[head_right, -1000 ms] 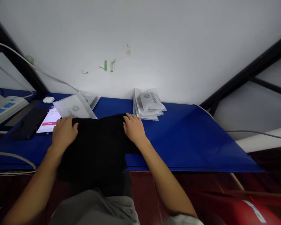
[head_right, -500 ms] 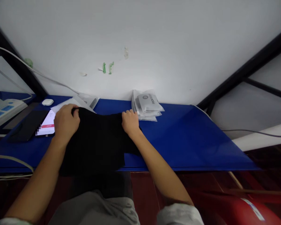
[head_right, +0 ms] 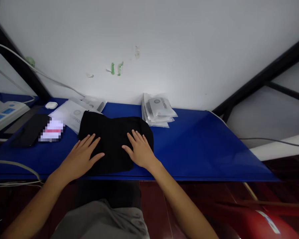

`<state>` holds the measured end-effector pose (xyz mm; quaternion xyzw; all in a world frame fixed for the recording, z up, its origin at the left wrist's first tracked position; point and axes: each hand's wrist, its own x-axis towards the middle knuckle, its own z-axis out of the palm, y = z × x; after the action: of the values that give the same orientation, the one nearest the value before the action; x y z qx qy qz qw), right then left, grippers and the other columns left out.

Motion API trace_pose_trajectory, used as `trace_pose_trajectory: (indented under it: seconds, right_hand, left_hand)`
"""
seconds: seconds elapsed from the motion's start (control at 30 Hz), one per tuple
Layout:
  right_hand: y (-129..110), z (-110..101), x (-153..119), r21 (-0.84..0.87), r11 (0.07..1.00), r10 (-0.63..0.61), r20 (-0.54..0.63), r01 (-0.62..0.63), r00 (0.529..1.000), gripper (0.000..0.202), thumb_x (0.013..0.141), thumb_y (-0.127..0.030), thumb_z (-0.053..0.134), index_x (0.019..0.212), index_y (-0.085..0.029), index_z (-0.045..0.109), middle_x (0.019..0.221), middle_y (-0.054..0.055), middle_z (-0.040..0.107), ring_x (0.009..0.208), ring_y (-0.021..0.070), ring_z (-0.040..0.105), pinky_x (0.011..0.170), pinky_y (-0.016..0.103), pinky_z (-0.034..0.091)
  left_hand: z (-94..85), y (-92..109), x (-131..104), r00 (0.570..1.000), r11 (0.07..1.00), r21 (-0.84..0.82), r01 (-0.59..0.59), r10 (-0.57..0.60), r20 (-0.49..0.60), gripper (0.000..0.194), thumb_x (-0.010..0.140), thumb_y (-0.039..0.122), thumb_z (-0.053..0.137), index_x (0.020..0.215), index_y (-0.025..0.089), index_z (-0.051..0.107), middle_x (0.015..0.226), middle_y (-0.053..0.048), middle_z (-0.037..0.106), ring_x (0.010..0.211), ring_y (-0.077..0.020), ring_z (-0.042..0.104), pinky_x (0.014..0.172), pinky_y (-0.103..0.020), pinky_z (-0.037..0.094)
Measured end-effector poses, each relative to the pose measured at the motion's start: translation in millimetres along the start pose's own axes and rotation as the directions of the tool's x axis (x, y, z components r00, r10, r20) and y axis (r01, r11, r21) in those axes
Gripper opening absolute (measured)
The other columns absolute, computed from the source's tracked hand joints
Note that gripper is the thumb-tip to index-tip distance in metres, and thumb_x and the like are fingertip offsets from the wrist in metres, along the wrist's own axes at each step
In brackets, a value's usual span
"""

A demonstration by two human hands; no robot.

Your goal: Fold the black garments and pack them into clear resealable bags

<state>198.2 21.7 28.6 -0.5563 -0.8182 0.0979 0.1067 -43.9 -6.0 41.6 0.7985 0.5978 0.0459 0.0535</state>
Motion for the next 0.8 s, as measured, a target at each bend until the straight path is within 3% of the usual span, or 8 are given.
trace_pose_trajectory:
  seconds: [0.07, 0.23, 0.57, 0.8]
  right_hand:
    - [2.4, 5.7, -3.1, -0.001, 1.0, 0.001, -0.008, -0.001, 1.0, 0.064, 0.095, -0.051, 0.039, 0.144, -0.011, 0.037, 0.153, 0.017, 0.029, 0.143, 0.0294, 0.022, 0.115, 0.053, 0.023]
    - [5.4, 13.9, -3.7, 0.0, 1.0, -0.012, -0.094, 0.012, 0.995, 0.055, 0.095, -0.045, 0.041, 0.143, -0.018, 0.039, 0.152, 0.014, 0.033, 0.143, 0.0275, 0.025, 0.113, 0.056, 0.026]
    - [4.8, 16.1, -4.2, 0.019, 1.0, -0.01, -0.11, 0.012, 0.994, 0.053, 0.095, -0.042, 0.043, 0.144, -0.022, 0.039, 0.152, 0.014, 0.034, 0.142, 0.0283, 0.027, 0.112, 0.058, 0.027]
    - [3.0, 13.9, -6.2, 0.029, 1.0, 0.013, -0.075, -0.011, 0.997, 0.054, 0.095, -0.043, 0.042, 0.144, -0.019, 0.039, 0.153, 0.014, 0.032, 0.143, 0.0284, 0.025, 0.113, 0.057, 0.025]
  left_hand:
    - [10.8, -4.9, -3.0, 1.0, 1.0, -0.001, 0.014, -0.014, 0.008, 0.065, 0.092, 0.051, 0.043, 0.142, 0.011, 0.038, 0.152, -0.017, 0.032, 0.141, -0.034, 0.027, 0.11, -0.055, 0.03]
    - [24.9, -18.1, -6.2, 0.996, 0.999, -0.042, -0.007, 0.003, -0.093, 0.064, 0.093, 0.053, 0.037, 0.144, 0.014, 0.035, 0.153, -0.016, 0.031, 0.143, -0.031, 0.023, 0.111, -0.055, 0.028]
    - [26.5, -21.1, -8.1, 0.996, 0.997, -0.076, -0.012, 0.004, -0.094, 0.063, 0.095, 0.052, 0.032, 0.145, 0.014, 0.033, 0.154, -0.013, 0.029, 0.144, -0.0277, 0.02, 0.114, -0.053, 0.023]
    - [26.8, -28.6, -2.5, 0.993, 0.995, -0.082, -0.059, 0.05, -0.104, 0.061, 0.095, 0.051, 0.033, 0.144, 0.015, 0.036, 0.153, -0.013, 0.031, 0.143, -0.0272, 0.022, 0.114, -0.052, 0.023]
